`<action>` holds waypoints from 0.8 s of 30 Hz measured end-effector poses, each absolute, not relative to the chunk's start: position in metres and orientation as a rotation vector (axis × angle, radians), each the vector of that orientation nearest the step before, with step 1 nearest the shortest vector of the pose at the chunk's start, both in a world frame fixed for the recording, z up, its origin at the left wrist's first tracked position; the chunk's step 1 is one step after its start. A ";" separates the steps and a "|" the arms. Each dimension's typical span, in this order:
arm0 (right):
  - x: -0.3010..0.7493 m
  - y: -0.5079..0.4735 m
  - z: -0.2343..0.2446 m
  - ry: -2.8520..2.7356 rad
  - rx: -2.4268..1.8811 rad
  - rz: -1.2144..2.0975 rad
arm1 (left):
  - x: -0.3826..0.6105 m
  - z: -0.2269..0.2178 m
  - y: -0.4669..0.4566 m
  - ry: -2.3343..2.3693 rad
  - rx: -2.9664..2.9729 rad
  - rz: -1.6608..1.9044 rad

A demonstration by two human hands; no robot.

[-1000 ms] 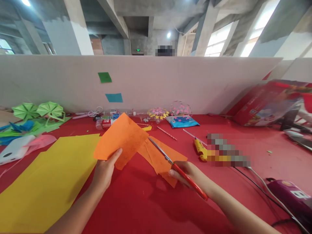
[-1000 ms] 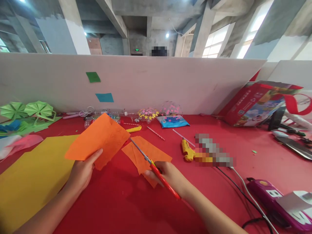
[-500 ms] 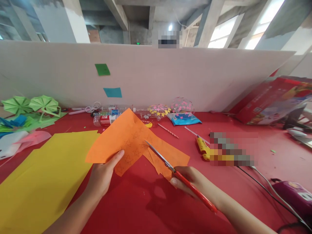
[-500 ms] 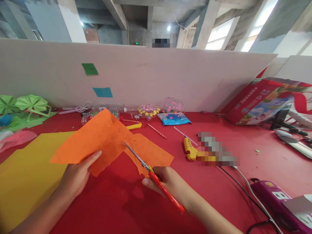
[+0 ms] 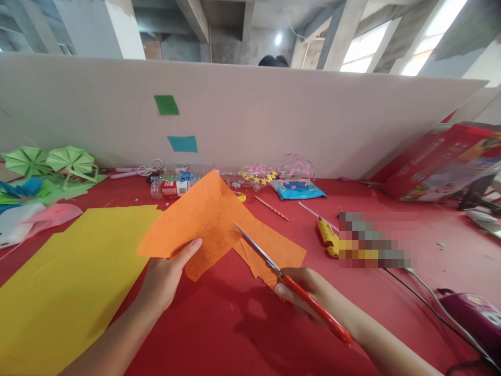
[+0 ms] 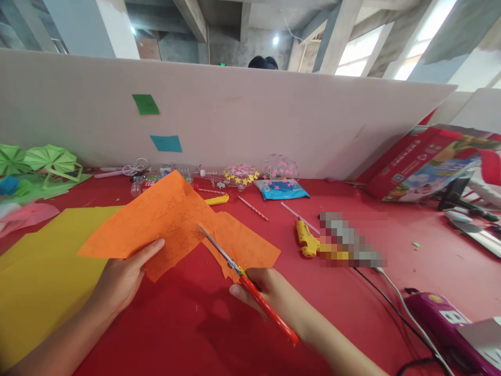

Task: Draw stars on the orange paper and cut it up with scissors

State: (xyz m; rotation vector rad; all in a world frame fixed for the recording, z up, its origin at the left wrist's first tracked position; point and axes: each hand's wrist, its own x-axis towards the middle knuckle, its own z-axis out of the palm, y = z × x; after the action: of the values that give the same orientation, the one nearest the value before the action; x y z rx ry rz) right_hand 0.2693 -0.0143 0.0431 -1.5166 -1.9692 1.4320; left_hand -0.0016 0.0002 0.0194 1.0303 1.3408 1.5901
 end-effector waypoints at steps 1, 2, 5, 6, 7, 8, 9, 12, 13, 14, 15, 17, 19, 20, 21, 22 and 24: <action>0.269 -0.014 0.044 -1.963 -1.522 1.441 | -0.002 0.019 0.000 1.332 1.046 1.591; 0.269 -0.014 0.044 -1.957 -1.528 1.448 | -0.003 0.019 0.000 1.314 1.055 1.593; 0.269 -0.013 0.044 -1.954 -1.543 1.458 | -0.004 0.020 0.000 1.335 1.065 1.596; 0.269 -0.013 0.044 -1.954 -1.546 1.460 | -0.004 0.021 0.000 1.350 1.067 1.595; 0.269 -0.013 0.043 -1.953 -1.550 1.464 | -0.004 0.022 0.000 1.358 1.068 1.591; 0.269 -0.013 0.043 -1.947 -1.554 1.471 | -0.004 0.023 0.000 1.356 1.067 1.586; 0.268 -0.013 0.043 -1.938 -1.558 1.478 | -0.004 0.023 0.000 1.346 1.064 1.584; 0.268 -0.014 0.043 -1.899 -1.561 1.506 | -0.004 0.024 0.000 1.324 1.037 1.591; 0.267 -0.014 0.043 -1.886 -1.559 1.518 | -0.004 0.024 0.000 1.330 1.024 1.593; 0.267 -0.014 0.043 -1.876 -1.556 1.526 | -0.004 0.024 -0.001 1.338 1.014 1.595; 0.267 -0.014 0.043 -1.870 -1.556 1.530 | -0.004 0.025 -0.001 1.348 1.009 1.591; 0.266 -0.014 0.044 -1.866 -1.562 1.519 | -0.004 0.026 -0.001 1.357 1.011 1.573; 0.266 -0.014 0.045 -1.856 -1.575 1.514 | -0.004 0.027 0.000 1.368 1.014 1.555; 0.266 -0.014 0.045 -1.849 -1.576 1.518 | -0.004 0.027 0.000 1.369 1.014 1.550; 0.266 -0.014 0.045 -1.845 -1.573 1.525 | -0.004 0.027 0.000 1.367 1.010 1.551; 0.266 -0.014 0.045 -1.844 -1.565 1.531 | -0.004 0.027 0.001 1.361 1.002 1.558; 0.267 -0.014 0.046 -1.869 -1.541 1.522 | -0.005 0.026 0.001 1.352 0.985 1.569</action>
State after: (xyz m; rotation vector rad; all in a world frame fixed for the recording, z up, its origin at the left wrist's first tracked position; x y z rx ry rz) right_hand 0.2667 -0.0144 0.0459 -1.5412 -1.8689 1.5218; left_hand -0.0046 0.0012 0.0261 0.9849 1.3520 1.5688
